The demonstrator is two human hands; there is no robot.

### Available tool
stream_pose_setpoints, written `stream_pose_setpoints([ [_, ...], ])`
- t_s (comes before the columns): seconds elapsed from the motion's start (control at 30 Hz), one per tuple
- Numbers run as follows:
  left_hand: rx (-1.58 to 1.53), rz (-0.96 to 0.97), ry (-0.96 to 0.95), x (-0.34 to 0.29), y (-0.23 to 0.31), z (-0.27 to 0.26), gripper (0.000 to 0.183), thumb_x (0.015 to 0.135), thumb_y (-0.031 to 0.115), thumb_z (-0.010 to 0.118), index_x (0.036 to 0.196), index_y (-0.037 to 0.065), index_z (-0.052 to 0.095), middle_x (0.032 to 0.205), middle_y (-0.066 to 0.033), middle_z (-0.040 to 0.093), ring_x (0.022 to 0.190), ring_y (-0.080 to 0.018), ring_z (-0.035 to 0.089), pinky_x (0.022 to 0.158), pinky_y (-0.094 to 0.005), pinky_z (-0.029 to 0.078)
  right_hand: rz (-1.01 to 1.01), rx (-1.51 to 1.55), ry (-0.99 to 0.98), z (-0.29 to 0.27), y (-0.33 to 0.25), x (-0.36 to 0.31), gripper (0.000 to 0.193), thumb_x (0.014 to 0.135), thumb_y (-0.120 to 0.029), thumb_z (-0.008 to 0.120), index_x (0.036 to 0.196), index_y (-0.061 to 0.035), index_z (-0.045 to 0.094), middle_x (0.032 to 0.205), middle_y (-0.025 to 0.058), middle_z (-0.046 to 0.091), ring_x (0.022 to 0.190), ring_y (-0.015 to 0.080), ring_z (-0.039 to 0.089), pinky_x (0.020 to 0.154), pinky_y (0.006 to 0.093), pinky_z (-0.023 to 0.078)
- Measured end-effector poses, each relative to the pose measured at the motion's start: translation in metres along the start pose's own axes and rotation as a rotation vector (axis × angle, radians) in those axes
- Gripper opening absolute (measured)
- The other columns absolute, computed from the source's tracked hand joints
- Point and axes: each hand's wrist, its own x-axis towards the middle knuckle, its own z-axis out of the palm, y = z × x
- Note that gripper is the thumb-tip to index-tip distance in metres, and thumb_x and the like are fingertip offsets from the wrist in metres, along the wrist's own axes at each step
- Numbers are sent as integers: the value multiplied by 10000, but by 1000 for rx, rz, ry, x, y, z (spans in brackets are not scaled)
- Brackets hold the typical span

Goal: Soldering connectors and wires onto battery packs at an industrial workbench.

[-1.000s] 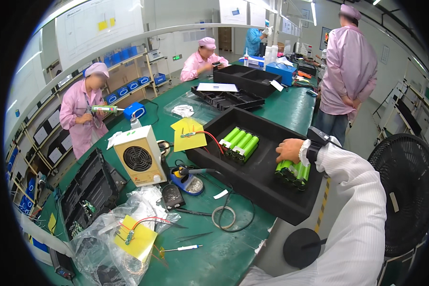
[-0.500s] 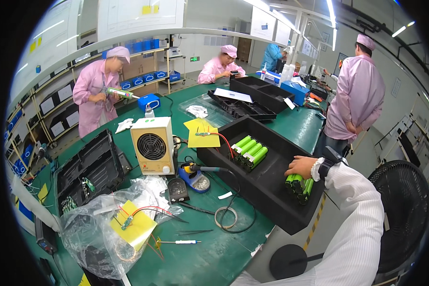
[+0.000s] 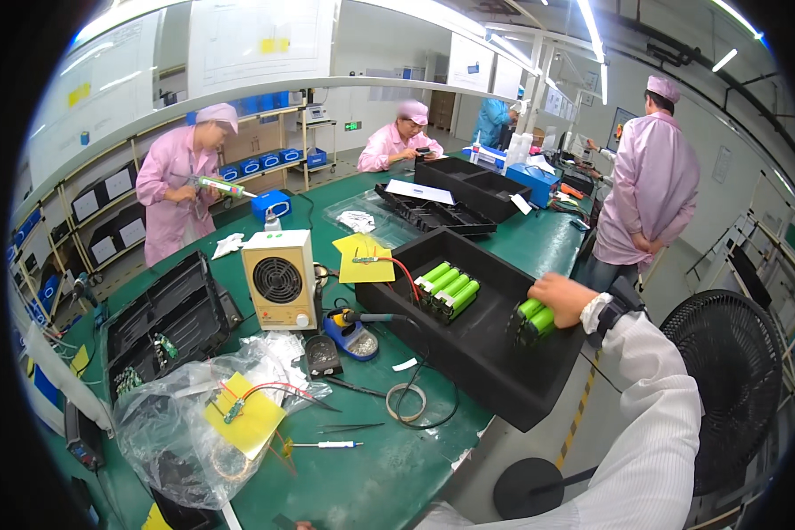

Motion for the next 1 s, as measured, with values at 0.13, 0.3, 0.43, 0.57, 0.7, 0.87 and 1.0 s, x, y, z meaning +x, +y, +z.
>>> stream_pose_setpoints([
  [0.13,-41,-14,-39,5,-2,4,115,1011,135,527,970,34,562,734,-37,562,638,-136,531,607,-286,452,10,-116,322,-57,-20,2,525,527,-40,686,1037,-22,563,974,168,554,1035,375,537,1116,467,342],
  [0.3,-58,65,-23,0,-2,5,186,1009,166,529,967,-12,561,700,-54,542,615,-154,524,588,-307,459,-91,-265,673,-101,-90,7,614,584,-20,750,1135,16,480,1175,219,507,1181,453,473,1061,536,358],
  [0.43,-355,-26,29,-14,11,2,243,1029,216,477,1036,-12,560,741,-74,563,625,-170,539,594,-322,479,-7,439,889,-84,-168,22,596,654,-24,746,1184,-4,474,1153,146,526,1121,302,528,1000,392,405],
  [0.57,-500,-48,138,-35,31,-12,288,1033,241,436,1098,-19,541,739,-84,560,619,-180,537,586,-332,480,190,1541,556,-22,-271,46,558,625,69,702,1158,-11,556,1130,108,595,1063,246,593,899,348,483],
  [0.7,-352,-11,250,-59,45,-31,301,1014,237,448,1164,-11,527,736,-89,576,620,-192,557,573,-350,492,-142,2083,193,52,-374,70,569,595,178,642,1130,-14,621,1105,104,665,1011,250,654,829,354,548],
  [0.87,-334,22,386,-87,55,-58,273,1024,231,441,1134,4,544,767,-118,635,593,-197,602,524,-330,501,-43,2317,-249,91,-437,82,720,552,223,645,1212,-53,558,1106,47,644,1023,214,630,833,358,528],
  [1.0,-366,51,425,-97,57,-66,258,1026,255,450,1081,21,542,712,-95,588,532,-177,534,458,-306,409,-127,2208,-299,102,-452,78,650,563,192,680,1159,-48,587,1089,51,653,1006,216,631,847,365,518],
])
